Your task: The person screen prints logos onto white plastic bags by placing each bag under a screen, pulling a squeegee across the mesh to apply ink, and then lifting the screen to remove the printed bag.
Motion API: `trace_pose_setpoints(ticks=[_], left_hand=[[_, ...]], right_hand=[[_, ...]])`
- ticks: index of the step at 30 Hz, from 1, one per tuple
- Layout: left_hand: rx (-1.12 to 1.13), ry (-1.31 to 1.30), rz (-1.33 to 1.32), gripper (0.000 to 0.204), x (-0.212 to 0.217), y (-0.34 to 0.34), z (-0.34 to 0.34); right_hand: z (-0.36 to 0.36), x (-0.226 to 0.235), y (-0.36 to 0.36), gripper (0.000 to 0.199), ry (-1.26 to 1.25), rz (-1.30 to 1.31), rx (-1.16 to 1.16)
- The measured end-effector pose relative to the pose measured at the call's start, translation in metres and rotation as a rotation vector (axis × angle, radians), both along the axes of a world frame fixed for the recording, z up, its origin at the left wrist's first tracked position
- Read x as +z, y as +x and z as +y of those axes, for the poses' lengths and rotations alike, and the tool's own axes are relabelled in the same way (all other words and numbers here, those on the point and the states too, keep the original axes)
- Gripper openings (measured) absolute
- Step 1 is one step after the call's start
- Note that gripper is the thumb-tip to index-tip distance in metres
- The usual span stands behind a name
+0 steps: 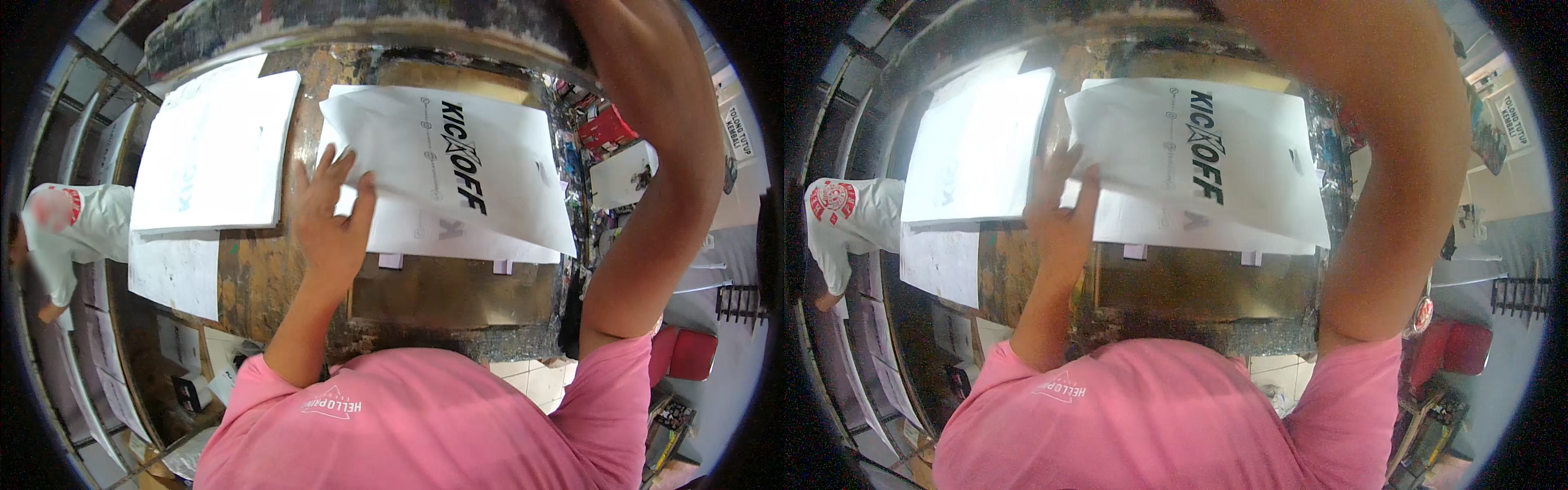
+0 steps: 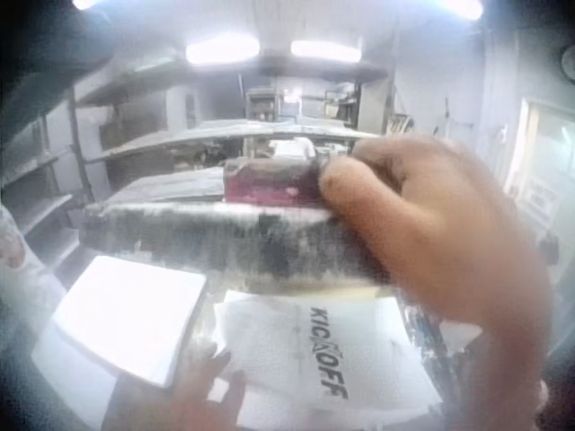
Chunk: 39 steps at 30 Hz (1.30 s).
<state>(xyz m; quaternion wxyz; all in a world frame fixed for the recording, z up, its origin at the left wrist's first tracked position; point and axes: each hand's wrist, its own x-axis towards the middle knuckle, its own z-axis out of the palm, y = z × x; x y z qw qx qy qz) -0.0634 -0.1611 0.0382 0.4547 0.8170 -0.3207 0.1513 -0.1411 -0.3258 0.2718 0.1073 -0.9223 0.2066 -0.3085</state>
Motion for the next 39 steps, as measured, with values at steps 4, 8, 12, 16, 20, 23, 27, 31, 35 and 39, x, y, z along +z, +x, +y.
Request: trace_pose_setpoints(ticks=[4, 8, 12, 16, 20, 23, 27, 31, 35, 39], left_hand=[[0.119, -0.121, 0.118, 0.034, -0.011, 0.013, 0.046], [0.261, -0.030, 0.092, 0.035, -0.011, 0.040, 0.118], [0.437, 0.045, 0.016, 0.036, -0.028, 0.076, 0.216], [0.589, 0.194, -0.054, 0.036, -0.041, 0.126, 0.295], [0.809, 0.429, 0.057, 0.054, -0.056, 0.172, 0.356], [0.927, 0.532, -0.065, 0.073, -0.036, 0.159, 0.313], [-0.406, -0.138, 0.435, 0.085, 0.020, 0.021, 0.165], [-0.679, -1.231, 1.365, 0.102, 0.015, -0.079, 0.118], [-0.347, -0.917, 1.554, 0.112, -0.050, -0.086, 0.130], [-0.218, -0.825, 1.691, 0.110, -0.098, -0.078, 0.135]], right_hand=[[-0.005, -0.004, 0.002, 0.043, -0.094, -0.072, -0.003], [-0.034, -0.015, -0.015, 0.040, -0.220, -0.070, 0.100], [-0.035, -0.026, -0.014, 0.043, -0.349, -0.046, 0.181], [-0.020, -0.030, -0.020, 0.043, -0.312, -0.117, 0.129], [-0.018, -0.036, -0.023, 0.045, -0.360, -0.127, 0.102], [-0.013, -0.041, -0.024, 0.048, -0.327, -0.089, 0.080], [0.003, -0.072, -0.049, 0.056, -0.357, -0.011, 0.019], [0.027, -0.150, -0.090, 0.050, -0.239, 0.312, 0.197], [0.029, -0.209, -0.114, 0.037, 0.049, 0.469, 0.321], [0.050, -0.269, -0.118, 0.042, 0.142, 0.473, 0.364]])
